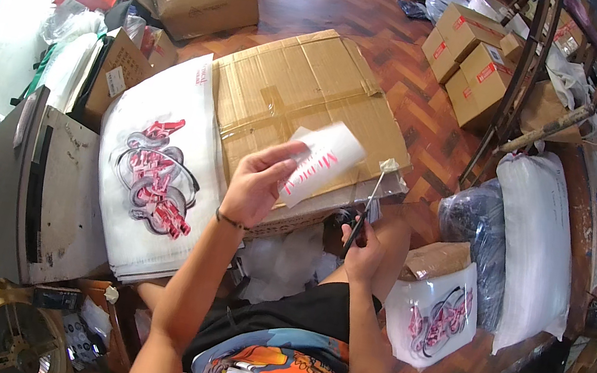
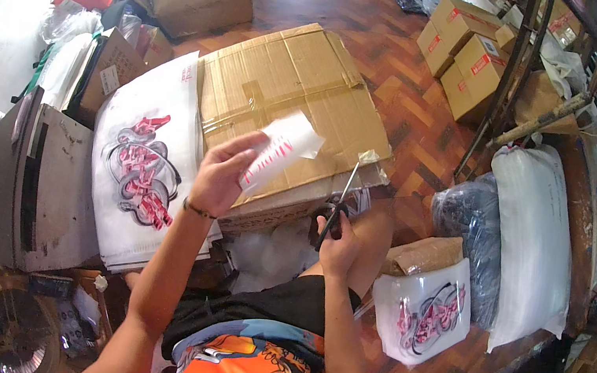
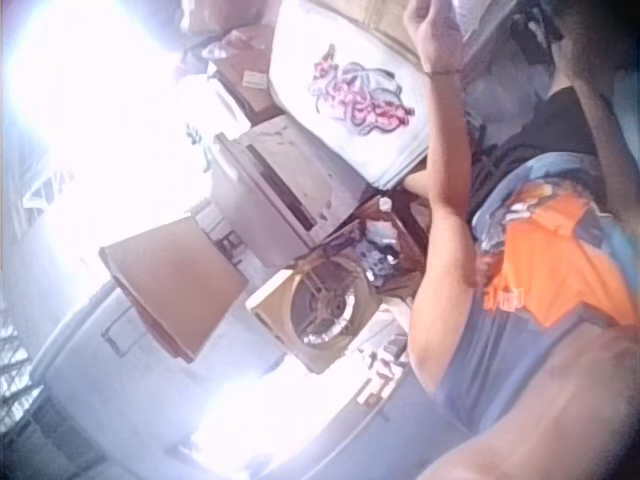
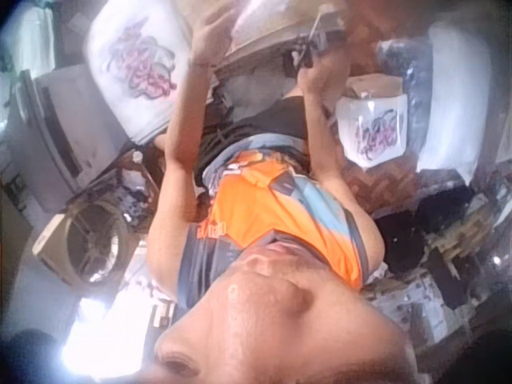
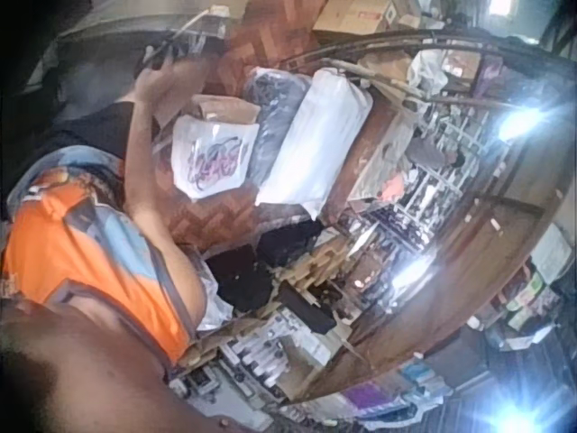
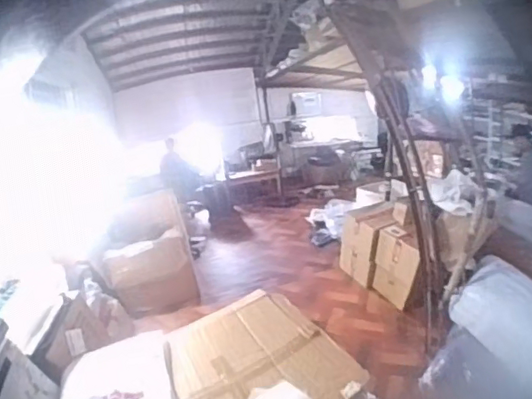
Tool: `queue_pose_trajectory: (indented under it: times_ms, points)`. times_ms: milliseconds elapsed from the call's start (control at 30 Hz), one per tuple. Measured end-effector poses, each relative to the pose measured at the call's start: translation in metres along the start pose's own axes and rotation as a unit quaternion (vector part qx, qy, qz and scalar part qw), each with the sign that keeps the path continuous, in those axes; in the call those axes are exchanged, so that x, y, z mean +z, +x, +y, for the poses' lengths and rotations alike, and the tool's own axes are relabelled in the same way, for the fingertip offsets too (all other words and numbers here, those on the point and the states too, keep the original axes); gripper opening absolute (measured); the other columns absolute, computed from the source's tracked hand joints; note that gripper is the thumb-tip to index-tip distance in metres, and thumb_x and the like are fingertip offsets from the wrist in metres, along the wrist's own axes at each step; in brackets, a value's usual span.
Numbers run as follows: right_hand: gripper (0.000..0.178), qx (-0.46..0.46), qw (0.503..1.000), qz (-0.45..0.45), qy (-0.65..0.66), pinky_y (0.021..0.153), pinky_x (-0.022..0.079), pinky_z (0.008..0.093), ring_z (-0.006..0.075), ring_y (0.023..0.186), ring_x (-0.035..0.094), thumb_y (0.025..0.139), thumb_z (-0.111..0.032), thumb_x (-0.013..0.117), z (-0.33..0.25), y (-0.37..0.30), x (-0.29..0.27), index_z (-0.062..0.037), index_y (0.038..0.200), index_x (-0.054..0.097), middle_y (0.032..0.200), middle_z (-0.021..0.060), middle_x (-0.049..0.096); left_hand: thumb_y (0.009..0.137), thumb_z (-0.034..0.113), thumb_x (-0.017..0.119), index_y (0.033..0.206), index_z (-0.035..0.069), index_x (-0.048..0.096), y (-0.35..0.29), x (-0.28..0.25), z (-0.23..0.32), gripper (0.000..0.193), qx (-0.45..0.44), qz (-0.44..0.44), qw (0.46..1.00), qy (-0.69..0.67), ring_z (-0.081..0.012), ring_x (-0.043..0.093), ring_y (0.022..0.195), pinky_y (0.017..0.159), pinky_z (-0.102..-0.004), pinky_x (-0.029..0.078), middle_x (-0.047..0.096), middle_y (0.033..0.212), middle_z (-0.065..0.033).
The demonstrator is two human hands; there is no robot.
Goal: The person sits on the floor and uses scissors to cut open a stack of white plastic pouches labeled 'Medical Technology'. They repeatedly pick up a pouch, cut the top edge, and place it on a cardboard box, continuing this process for multiple units.
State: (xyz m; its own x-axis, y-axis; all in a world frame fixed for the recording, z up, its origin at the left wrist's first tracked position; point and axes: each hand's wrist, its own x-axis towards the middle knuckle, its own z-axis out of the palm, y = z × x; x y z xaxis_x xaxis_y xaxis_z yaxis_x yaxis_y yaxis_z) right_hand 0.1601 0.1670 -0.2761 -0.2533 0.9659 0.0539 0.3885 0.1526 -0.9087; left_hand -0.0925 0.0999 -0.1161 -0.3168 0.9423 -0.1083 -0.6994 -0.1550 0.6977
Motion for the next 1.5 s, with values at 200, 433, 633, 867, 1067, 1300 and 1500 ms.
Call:
queue_pose_trajectory:
  times_ms: [200, 433, 633, 867, 1067, 1300, 1500]
  points:
    - [0.04, 0.078, 0.95, -0.149, 0.262, 0.063, 0.055, 0.0243, 0.0112, 0.067, 0.066, 0.092, -0.007, 0.075, -0.055, -0.037, -0.007, -0.0019, 0.13, 0.065, 0.083, 0.0077, 0.074, 0.096, -0.008, 0.058, 0.127, -0.008, 0.063, -0.071, 0.022, 0.027, 0.031, 0.007, -0.038, 0.995, -0.088, -0.0197, 0.069, 0.105, 0.096, -0.0326, 0.055, 0.07, 0.119, -0.0159]
    - [0.047, -0.038, 0.892, -0.267, 0.362, 0.063, 0.047, 0.0226, 0.0085, 0.069, 0.057, 0.092, -0.018, 0.074, -0.147, -0.072, -0.005, 0.0, 0.132, 0.059, 0.082, 0.0011, 0.065, 0.096, -0.005, 0.064, 0.125, -0.006, 0.067, -0.114, 0.067, 0.05, 0.029, 0.258, 0.127, 0.953, 0.092, -0.0163, 0.067, 0.104, 0.095, -0.0299, 0.054, 0.071, 0.118, -0.0139]
    - [0.075, -0.19, 0.887, -0.345, 0.24, 0.074, 0.046, 0.0289, 0.0133, 0.078, 0.057, 0.08, -0.054, 0.081, -0.199, -0.083, -0.006, -0.0069, 0.131, 0.056, 0.086, 0.0016, 0.062, 0.09, -0.009, 0.07, 0.119, -0.007, 0.069, -0.137, 0.062, 0.048, 0.029, 0.308, 0.148, 0.929, 0.142, -0.0165, 0.066, 0.109, 0.095, -0.0298, 0.054, 0.071, 0.117, -0.0135]
    - [0.064, -0.193, 0.894, -0.355, 0.192, 0.072, 0.047, 0.0304, 0.0156, 0.073, 0.057, 0.083, -0.042, 0.082, -0.224, -0.085, -0.003, -0.0054, 0.131, 0.059, 0.08, 0.0028, 0.062, 0.088, -0.013, 0.07, 0.121, -0.009, 0.066, -0.155, 0.068, 0.049, 0.034, 0.342, 0.225, 0.869, 0.277, -0.0176, 0.068, 0.104, 0.086, -0.0293, 0.06, 0.069, 0.12, -0.0159]
    - [0.057, -0.205, 0.899, -0.348, 0.169, 0.069, 0.047, 0.0303, 0.0154, 0.071, 0.056, 0.084, -0.029, 0.083, -0.228, -0.086, 0.003, -0.0044, 0.129, 0.06, 0.077, 0.0026, 0.061, 0.086, -0.015, 0.071, 0.118, -0.011, 0.067, -0.161, 0.069, 0.045, 0.034, 0.367, 0.26, 0.826, 0.341, -0.018, 0.071, 0.095, 0.079, -0.028, 0.062, 0.07, 0.116, -0.0186]
    - [0.056, -0.197, 0.906, -0.339, 0.16, 0.067, 0.047, 0.0299, 0.0171, 0.068, 0.056, 0.083, -0.027, 0.084, -0.229, -0.087, 0.005, -0.0043, 0.129, 0.061, 0.077, 0.0035, 0.061, 0.085, -0.015, 0.072, 0.117, -0.011, 0.067, -0.157, 0.065, 0.037, 0.033, 0.384, 0.265, 0.822, 0.326, -0.0184, 0.071, 0.094, 0.078, -0.0289, 0.063, 0.07, 0.115, -0.021]
    - [0.056, -0.221, 0.911, -0.325, 0.125, 0.065, 0.048, 0.0319, 0.0192, 0.068, 0.058, 0.082, -0.023, 0.084, -0.225, -0.086, 0.004, -0.002, 0.129, 0.061, 0.079, 0.007, 0.063, 0.085, -0.015, 0.072, 0.117, -0.011, 0.067, -0.16, 0.063, 0.035, 0.033, 0.376, 0.272, 0.813, 0.351, -0.0205, 0.07, 0.1, 0.081, -0.0296, 0.063, 0.069, 0.118, -0.0226]
